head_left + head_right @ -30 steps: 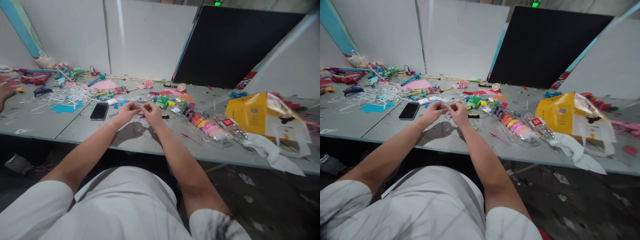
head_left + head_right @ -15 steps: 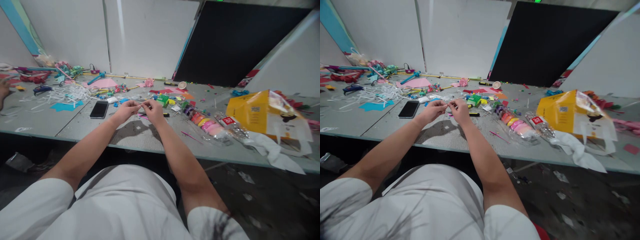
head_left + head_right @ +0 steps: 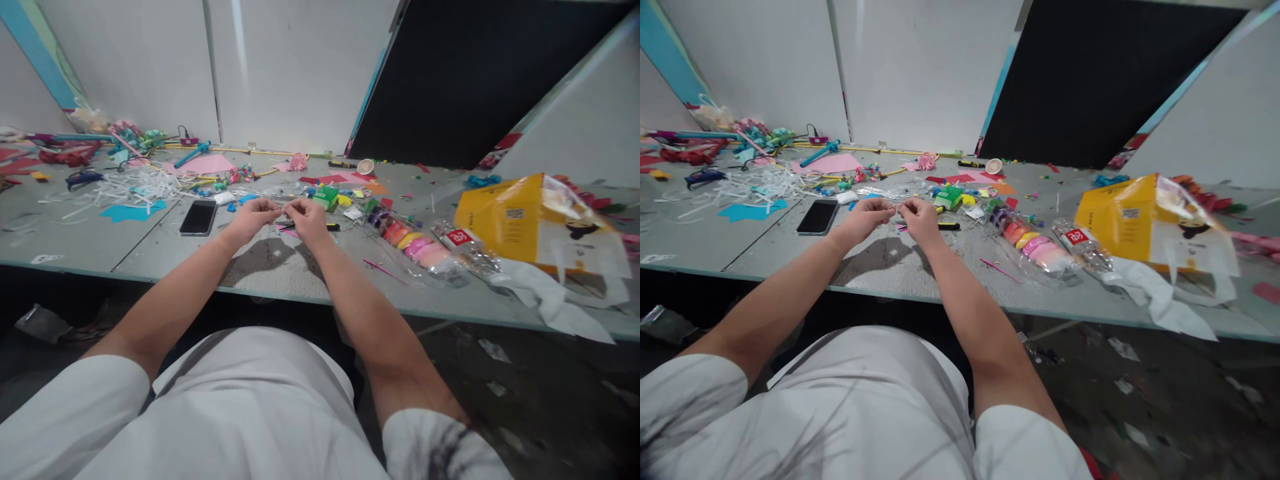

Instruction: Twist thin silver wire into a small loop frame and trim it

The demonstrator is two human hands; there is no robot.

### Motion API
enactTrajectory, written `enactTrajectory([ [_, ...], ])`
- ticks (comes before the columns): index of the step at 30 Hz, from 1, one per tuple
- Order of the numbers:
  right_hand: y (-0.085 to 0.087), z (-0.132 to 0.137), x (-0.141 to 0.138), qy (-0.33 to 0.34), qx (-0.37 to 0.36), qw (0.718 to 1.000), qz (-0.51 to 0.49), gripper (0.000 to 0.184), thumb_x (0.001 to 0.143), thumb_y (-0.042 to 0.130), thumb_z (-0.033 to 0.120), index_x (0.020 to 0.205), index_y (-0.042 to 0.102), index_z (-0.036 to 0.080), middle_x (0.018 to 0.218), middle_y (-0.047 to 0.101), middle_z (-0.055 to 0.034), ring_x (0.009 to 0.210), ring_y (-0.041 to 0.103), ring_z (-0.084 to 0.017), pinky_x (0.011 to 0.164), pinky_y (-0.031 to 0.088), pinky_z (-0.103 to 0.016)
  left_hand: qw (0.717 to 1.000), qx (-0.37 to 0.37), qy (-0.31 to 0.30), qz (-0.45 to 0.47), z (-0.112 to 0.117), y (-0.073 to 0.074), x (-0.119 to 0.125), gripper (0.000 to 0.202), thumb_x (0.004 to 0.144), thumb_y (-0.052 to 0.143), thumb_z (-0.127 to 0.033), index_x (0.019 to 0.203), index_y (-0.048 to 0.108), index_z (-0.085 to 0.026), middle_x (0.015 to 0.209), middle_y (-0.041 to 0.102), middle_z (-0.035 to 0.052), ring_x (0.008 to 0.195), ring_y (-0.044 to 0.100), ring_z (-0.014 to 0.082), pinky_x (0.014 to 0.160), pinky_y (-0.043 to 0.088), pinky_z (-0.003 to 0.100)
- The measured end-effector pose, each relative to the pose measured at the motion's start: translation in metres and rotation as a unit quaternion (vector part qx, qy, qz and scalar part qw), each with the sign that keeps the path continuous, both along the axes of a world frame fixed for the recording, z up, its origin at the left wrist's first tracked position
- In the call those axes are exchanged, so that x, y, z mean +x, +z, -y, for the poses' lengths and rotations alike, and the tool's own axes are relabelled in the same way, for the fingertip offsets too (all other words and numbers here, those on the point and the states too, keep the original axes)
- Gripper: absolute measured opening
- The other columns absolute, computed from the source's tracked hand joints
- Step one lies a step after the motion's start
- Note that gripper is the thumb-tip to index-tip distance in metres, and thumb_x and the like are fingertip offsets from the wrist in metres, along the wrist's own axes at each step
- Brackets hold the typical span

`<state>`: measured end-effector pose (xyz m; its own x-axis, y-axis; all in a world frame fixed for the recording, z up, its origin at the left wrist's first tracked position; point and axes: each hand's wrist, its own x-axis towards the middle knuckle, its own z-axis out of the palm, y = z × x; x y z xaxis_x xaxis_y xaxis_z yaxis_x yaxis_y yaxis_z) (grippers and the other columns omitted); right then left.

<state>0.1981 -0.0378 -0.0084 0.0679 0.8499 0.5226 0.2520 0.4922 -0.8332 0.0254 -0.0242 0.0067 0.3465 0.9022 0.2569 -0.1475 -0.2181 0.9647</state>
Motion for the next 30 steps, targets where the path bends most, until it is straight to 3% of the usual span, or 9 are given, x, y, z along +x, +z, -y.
enactTrajectory([
  [9,-0.003,-0.006,0.0,0.029,-0.02,0.999,-0.016,0.032,0.085,0.073,0.053,0.08,0.067,0.021,0.07,0.067,-0.0006,0.067,0.061,-0.016,0.066,0.051,-0.031,1.0,-0.013,0.007,0.004,-0.001,0.0,0.0,0.022,0.069,0.087,-0.023,0.07,0.066,-0.017,0.059,0.057,-0.0024,0.057,0.049,0.0098,0.058,0.036,0.026],
  [15,0.002,0.0,0.007,-0.006,0.034,0.995,0.096,0.018,0.086,0.069,0.038,0.083,0.07,0.02,0.077,0.071,-0.0034,0.073,0.064,-0.019,0.073,0.053,-0.034,0.999,-0.029,-0.003,0.013,-0.001,0.0,0.001,0.026,0.07,0.09,-0.027,0.072,0.066,-0.016,0.061,0.057,-0.0019,0.058,0.051,0.0098,0.061,0.04,0.026],
  [25,0.004,0.005,0.004,-0.04,0.091,0.983,0.152,0.014,0.088,0.063,0.032,0.08,0.067,0.02,0.078,0.072,-0.005,0.072,0.062,-0.019,0.074,0.051,-0.035,0.999,-0.02,-0.018,0.018,-0.002,-0.002,-0.001,0.024,0.072,0.087,-0.027,0.068,0.066,-0.016,0.059,0.057,-0.0008,0.057,0.049,0.0104,0.058,0.037,0.027],
  [30,0.006,0.008,0.001,-0.031,0.078,0.989,0.122,0.012,0.084,0.067,0.033,0.079,0.067,0.021,0.078,0.071,-0.004,0.071,0.061,-0.019,0.073,0.051,-0.034,0.999,-0.025,-0.019,0.016,-0.002,-0.002,-0.002,0.026,0.072,0.088,-0.03,0.069,0.065,-0.017,0.061,0.056,-0.0015,0.057,0.049,0.0101,0.058,0.038,0.026],
])
